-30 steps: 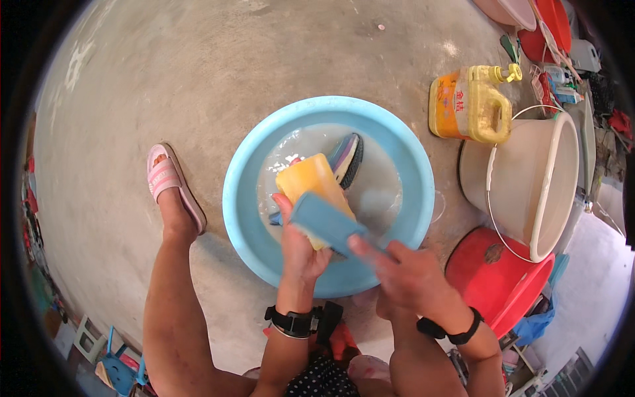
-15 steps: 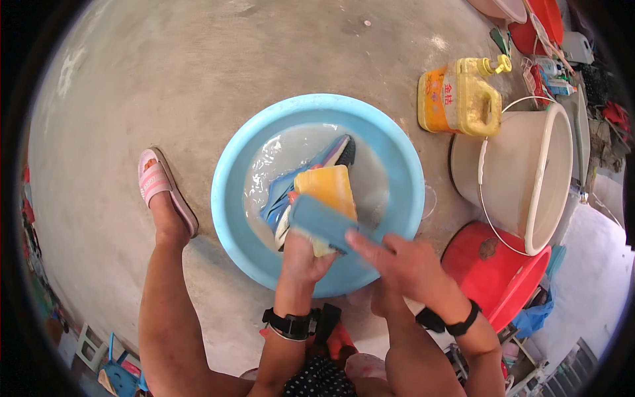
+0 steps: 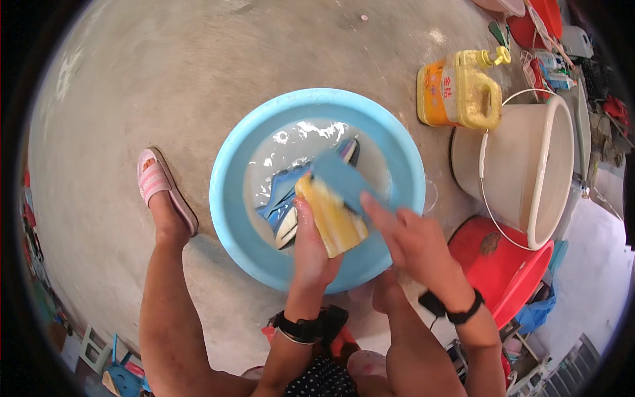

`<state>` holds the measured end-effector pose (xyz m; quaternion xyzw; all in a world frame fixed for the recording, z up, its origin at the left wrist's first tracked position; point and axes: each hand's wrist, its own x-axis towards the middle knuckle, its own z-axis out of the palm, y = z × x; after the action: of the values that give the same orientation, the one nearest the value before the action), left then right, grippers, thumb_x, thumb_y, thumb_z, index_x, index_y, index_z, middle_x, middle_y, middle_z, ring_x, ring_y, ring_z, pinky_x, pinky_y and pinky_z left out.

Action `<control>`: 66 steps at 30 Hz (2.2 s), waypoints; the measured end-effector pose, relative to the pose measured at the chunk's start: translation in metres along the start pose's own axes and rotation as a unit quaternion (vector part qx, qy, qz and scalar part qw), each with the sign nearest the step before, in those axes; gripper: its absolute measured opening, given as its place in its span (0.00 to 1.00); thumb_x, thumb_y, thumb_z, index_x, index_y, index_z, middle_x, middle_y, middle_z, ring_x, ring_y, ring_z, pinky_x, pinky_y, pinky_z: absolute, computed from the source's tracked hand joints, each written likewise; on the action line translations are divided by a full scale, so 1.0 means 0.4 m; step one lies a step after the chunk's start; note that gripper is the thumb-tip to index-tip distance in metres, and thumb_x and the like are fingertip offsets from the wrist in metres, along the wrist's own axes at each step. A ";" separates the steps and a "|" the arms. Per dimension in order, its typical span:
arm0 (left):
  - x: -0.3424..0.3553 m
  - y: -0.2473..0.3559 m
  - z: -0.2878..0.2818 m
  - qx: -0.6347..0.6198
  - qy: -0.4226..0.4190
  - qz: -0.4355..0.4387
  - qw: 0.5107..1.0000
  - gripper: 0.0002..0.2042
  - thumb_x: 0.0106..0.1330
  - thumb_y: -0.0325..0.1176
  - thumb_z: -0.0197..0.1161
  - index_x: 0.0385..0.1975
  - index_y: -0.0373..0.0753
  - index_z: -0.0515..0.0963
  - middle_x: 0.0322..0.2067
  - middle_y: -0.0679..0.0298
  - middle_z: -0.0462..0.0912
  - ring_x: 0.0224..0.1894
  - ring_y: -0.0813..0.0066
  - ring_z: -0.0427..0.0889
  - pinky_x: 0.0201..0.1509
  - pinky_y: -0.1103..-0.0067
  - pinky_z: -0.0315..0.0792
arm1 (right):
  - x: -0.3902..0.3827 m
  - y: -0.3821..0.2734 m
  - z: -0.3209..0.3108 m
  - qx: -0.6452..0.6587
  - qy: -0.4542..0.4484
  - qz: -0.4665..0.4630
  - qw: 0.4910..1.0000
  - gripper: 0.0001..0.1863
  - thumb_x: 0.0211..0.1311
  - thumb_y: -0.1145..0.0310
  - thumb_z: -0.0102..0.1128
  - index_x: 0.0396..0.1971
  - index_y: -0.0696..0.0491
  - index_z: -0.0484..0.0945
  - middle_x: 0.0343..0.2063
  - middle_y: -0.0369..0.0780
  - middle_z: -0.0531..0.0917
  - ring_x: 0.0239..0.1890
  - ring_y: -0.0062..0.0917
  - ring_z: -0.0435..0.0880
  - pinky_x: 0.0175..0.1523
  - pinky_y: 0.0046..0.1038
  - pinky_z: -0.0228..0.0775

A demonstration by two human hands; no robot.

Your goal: Washing a pair of blue and black sneakers in a basin of soapy water using a brush and sponge.

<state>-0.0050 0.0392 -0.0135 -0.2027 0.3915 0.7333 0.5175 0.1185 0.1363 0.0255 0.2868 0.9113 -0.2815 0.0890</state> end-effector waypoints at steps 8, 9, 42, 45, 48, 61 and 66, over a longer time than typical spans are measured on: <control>0.025 0.015 -0.018 0.027 -0.004 0.042 0.999 0.27 0.72 0.56 0.32 0.65 0.48 0.55 0.54 0.65 0.69 0.50 0.70 0.73 0.54 0.71 0.69 | -0.088 0.004 -0.089 0.070 -0.075 -0.047 0.994 0.34 0.51 0.74 0.55 0.61 0.36 0.65 0.18 0.42 0.68 0.15 0.37 0.71 0.20 0.37 0.66; 0.019 0.014 -0.017 0.027 -0.004 0.040 0.999 0.27 0.72 0.56 0.32 0.65 0.48 0.55 0.54 0.65 0.69 0.50 0.70 0.73 0.54 0.71 0.69 | -0.092 -0.018 -0.082 0.038 -0.088 -0.041 0.995 0.33 0.51 0.75 0.55 0.61 0.36 0.66 0.18 0.42 0.68 0.15 0.37 0.72 0.20 0.37 0.66; -0.012 -0.079 0.001 -0.063 -0.090 -0.123 0.986 0.29 0.70 0.59 0.30 0.65 0.49 0.53 0.48 0.60 0.72 0.46 0.64 0.75 0.48 0.66 0.72 | -0.001 0.125 0.003 0.192 0.161 -0.043 0.967 0.26 0.62 0.72 0.53 0.61 0.41 0.66 0.15 0.40 0.68 0.12 0.30 0.68 0.16 0.27 0.60; -0.009 -0.091 0.005 -0.028 -0.125 -0.122 0.984 0.31 0.69 0.60 0.30 0.67 0.49 0.49 0.48 0.60 0.72 0.44 0.64 0.76 0.42 0.64 0.75 | -0.045 0.128 -0.048 0.682 -0.010 0.325 0.655 0.19 0.69 0.66 0.45 0.59 0.44 0.66 0.14 0.35 0.65 0.09 0.18 0.61 0.13 0.19 0.50; -0.004 -0.103 0.004 -0.034 -0.141 -0.086 0.986 0.31 0.69 0.59 0.32 0.67 0.49 0.48 0.51 0.60 0.70 0.48 0.65 0.74 0.47 0.66 0.73 | -0.093 0.154 -0.034 0.794 -0.046 0.266 0.545 0.17 0.72 0.61 0.40 0.55 0.51 0.68 0.15 0.31 0.63 0.10 0.09 0.55 0.12 0.14 0.43; -0.071 -0.310 0.123 0.362 -0.258 0.057 0.894 0.30 0.73 0.42 0.38 0.68 0.33 0.39 0.62 0.51 0.55 0.64 0.59 0.55 0.68 0.70 0.46 | -0.245 0.153 -0.005 0.459 0.169 0.309 0.816 0.29 0.37 0.71 0.75 0.41 0.54 0.69 0.32 0.30 0.74 0.26 0.07 0.64 0.29 0.14 0.59; -0.078 -0.384 0.133 0.297 -0.277 -0.030 0.913 0.30 0.73 0.43 0.37 0.67 0.32 0.40 0.58 0.51 0.58 0.60 0.63 0.59 0.64 0.72 0.52 | -0.281 0.189 0.004 0.464 0.229 0.353 0.780 0.22 0.45 0.74 0.70 0.41 0.56 0.69 0.33 0.33 0.76 0.32 0.11 0.73 0.35 0.15 0.67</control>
<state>0.1537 0.0865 -0.0151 0.1598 0.4255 0.5944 0.6634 0.2539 0.1333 0.0255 0.6512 0.4992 -0.5447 -0.1731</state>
